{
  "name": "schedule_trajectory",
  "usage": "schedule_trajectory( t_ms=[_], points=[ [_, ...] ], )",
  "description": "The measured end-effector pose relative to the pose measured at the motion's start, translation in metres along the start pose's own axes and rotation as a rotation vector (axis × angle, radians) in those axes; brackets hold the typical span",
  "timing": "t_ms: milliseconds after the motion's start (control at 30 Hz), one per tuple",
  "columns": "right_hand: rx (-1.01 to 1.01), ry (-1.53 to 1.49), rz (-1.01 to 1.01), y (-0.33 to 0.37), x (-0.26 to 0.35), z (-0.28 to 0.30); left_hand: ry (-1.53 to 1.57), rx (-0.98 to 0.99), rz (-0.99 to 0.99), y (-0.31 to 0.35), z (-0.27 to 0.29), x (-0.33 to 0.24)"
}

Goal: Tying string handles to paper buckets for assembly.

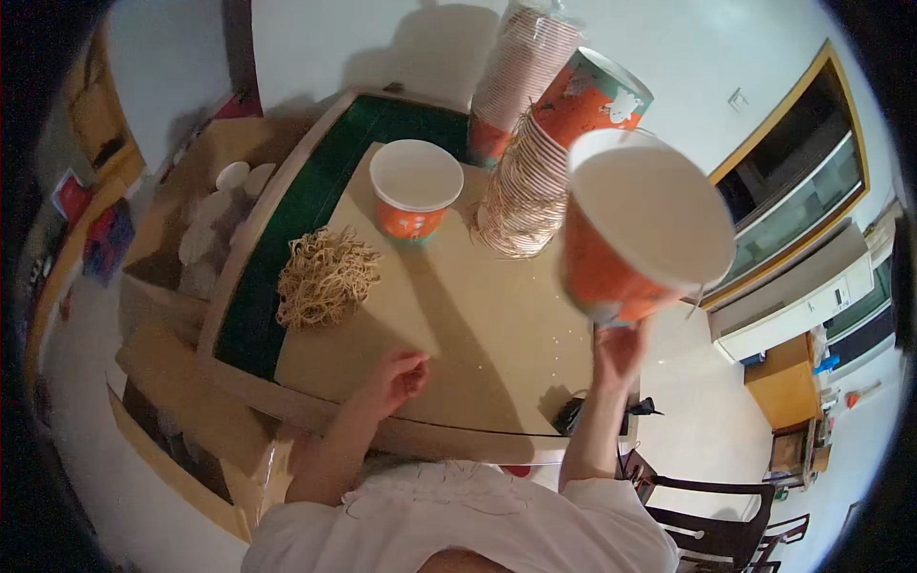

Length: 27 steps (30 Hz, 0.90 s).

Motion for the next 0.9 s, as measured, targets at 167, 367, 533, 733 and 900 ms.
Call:
schedule_trajectory(
  t_ms=[167,367,533,733,900],
  points=[
    [-0.063,0.882,0.518,-0.039,0.143,-0.044,-0.024,-0.095,-0.049,0.027,0.042,0.000],
    [-0.044,1.890,0.646,-0.177,0.182,-0.174,0.055,-0.106,-0.071,0.040,0.055,-0.018],
    [0.323,2.273,0.604,-0.308,0.157,-0.193,-0.001,-0.164,-0.094,0.040,0.027,-0.020],
    [0.108,2.699,0.304,-0.297,0.081,-0.198,-0.022,-0.215,-0.095,0.048,0.048,-0.006],
    [0.220,2.633,1.201,-0.254,0.063,-0.159,-0.129,-0.141,-0.084,0.039,0.056,-0.008]
  ],
)
Point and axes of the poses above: each hand's wrist, its own y-axis away from the middle knuckle, its own z-axis out of the back of the hand, x = y × z, the point moved 3 cm from there along -y, towards the middle knuckle, and after that the axes turned 12 degrees about -z, right-handed, at the moved point
